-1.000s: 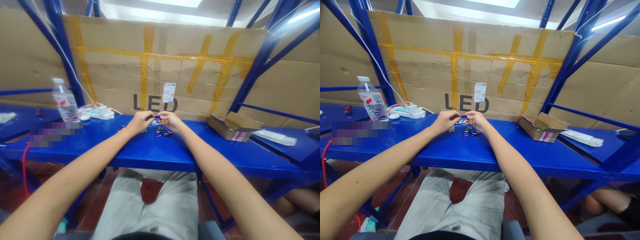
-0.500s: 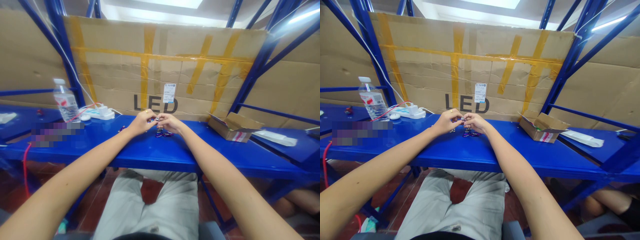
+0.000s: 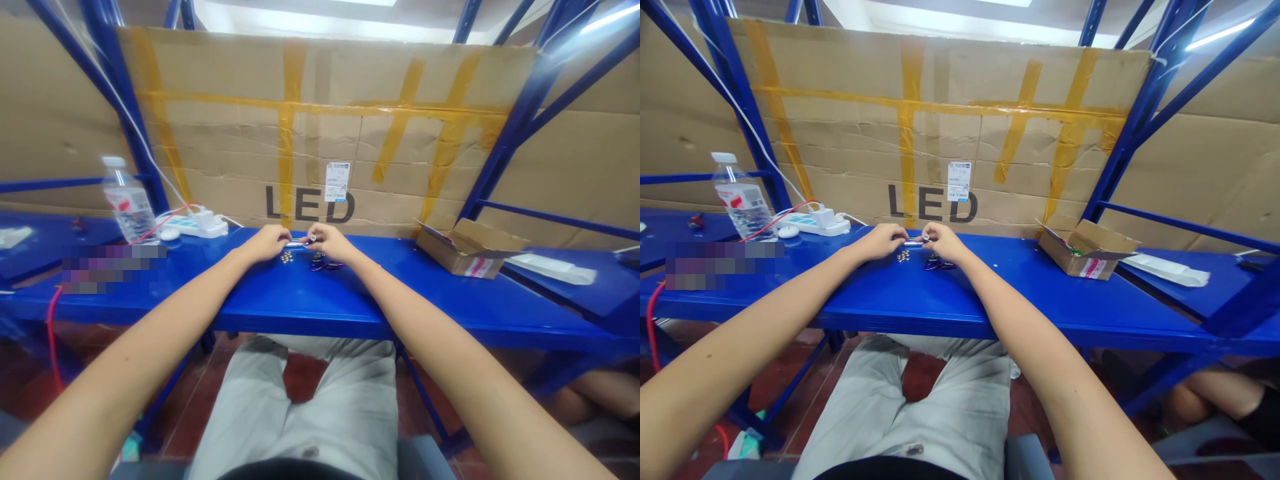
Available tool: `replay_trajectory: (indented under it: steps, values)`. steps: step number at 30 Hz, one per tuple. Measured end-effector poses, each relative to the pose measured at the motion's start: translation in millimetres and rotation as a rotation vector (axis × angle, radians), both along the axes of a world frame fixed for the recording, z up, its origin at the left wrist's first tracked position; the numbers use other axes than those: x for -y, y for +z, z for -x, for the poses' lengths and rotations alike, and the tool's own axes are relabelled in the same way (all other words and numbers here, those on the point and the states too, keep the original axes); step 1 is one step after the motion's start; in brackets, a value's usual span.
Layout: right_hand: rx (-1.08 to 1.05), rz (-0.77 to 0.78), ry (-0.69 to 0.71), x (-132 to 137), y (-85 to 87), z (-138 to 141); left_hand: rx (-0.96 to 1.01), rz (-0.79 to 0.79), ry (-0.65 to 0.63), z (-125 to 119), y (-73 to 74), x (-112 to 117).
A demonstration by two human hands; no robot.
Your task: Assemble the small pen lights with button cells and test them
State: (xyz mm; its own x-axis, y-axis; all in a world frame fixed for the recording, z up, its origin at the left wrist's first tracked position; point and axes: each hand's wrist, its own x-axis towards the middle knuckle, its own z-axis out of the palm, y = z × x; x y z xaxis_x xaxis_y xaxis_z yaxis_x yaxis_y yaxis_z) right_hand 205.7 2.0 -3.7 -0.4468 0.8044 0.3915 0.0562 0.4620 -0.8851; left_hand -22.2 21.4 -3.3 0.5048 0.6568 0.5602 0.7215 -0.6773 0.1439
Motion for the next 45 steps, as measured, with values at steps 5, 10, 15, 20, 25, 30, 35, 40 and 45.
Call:
replay_trajectory:
  steps: [5, 10, 15, 20, 25, 30, 35, 40, 45]
  values:
    - [0.035, -0.001, 0.029, 3, -1.0, 4, -0.078, 0.165, -0.019, 7, -10.2, -11]
    - [0.273, -0.158, -0.061, 0, -3.7, 3, -0.092, 0.186, -0.029, 6, -12.1, -13]
    - [0.364, -0.241, -0.054, 5, -4.2, 6, -0.111, 0.189, 0.004, 0, -11.8, -14]
    - [0.421, -0.205, -0.029, 12, -4.3, 8, -0.113, 0.256, 0.026, -4, -9.6, -17]
    - [0.43, -0.188, -0.035, 11, -3.1, 7, -0.104, 0.342, 0.023, -6, -4.1, -14]
    - [0.48, -0.307, -0.131, 7, 1.9, 2, -0.103, 0.41, 0.106, -13, 4.0, -2]
    - [0.501, -0.314, -0.168, 5, 3.5, -2, -0.088, 0.469, 0.13, -16, 8.5, 0]
    - [0.494, -0.313, -0.16, 3, 1.5, -2, -0.05, 0.471, 0.12, -19, 7.8, 1]
    - [0.481, -0.301, -0.156, 1, 0.1, -3, -0.088, 0.377, 0.108, -27, 5.7, 7]
